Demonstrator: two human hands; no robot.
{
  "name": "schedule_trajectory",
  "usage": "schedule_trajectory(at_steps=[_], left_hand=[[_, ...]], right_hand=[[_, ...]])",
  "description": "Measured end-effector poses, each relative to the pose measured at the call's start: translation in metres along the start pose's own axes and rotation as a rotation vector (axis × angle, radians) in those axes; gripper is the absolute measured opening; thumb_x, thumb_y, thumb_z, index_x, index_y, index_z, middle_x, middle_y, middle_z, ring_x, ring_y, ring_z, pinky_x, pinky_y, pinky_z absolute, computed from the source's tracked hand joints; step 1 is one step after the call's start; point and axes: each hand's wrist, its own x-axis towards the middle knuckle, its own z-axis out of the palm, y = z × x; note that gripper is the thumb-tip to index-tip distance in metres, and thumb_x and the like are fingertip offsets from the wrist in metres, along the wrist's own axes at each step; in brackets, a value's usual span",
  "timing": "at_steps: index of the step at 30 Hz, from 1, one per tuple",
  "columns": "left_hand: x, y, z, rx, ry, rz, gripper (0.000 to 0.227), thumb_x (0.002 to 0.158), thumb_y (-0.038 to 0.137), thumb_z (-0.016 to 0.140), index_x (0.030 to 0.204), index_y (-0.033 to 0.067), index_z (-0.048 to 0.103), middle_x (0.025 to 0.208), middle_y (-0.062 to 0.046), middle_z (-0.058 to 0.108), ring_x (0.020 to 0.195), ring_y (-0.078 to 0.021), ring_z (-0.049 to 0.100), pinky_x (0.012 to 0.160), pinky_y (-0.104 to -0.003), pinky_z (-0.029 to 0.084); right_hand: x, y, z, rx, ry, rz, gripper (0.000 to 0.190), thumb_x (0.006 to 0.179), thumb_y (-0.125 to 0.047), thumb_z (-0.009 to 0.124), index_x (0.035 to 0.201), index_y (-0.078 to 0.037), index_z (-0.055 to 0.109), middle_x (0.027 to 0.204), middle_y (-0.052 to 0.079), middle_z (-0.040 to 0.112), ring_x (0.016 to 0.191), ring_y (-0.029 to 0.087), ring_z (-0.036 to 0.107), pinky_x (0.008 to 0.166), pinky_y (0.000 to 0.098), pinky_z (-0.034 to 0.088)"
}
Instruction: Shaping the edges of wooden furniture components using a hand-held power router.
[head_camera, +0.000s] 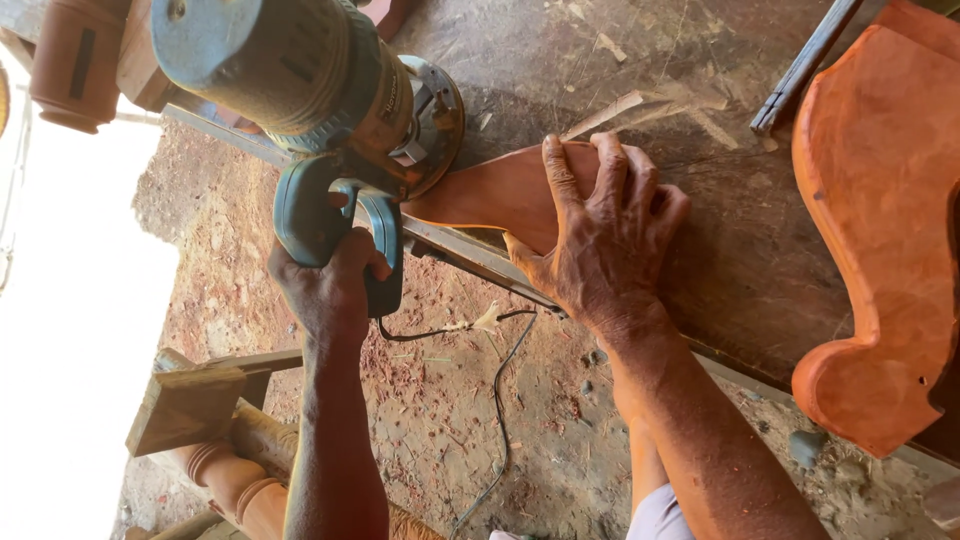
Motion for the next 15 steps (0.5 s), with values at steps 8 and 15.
schedule_trajectory(at_steps=[8, 15], left_hand=[[0.001, 0.003, -0.011, -0.053, -0.089, -0.043, 0.037, 0.087, 0.002, 0.064, 0.123, -0.0056, 0.061, 0.072, -0.005, 0.063, 0.060, -0.0125, 0.059, 0.059, -0.027, 0.048], [-0.003, 0.002, -0.019, -0.054, -0.171, -0.060, 0.044, 0.092, 0.004, 0.066, 0.134, -0.0035, 0.056, 0.082, -0.005, 0.064, 0.069, -0.0140, 0.063, 0.068, -0.031, 0.054]], right_hand=[[0.000, -0.002, 0.000, 0.001, 0.011, 0.012, 0.101, 0.071, -0.067, 0.082, 0.154, -0.018, 0.052, 0.152, 0.021, 0.035, 0.138, 0.041, 0.032, 0.104, 0.0674, 0.026], [0.000, -0.001, -0.001, 0.013, 0.014, 0.011, 0.101, 0.071, -0.068, 0.082, 0.154, -0.019, 0.052, 0.152, 0.021, 0.035, 0.138, 0.041, 0.031, 0.104, 0.0676, 0.025]])
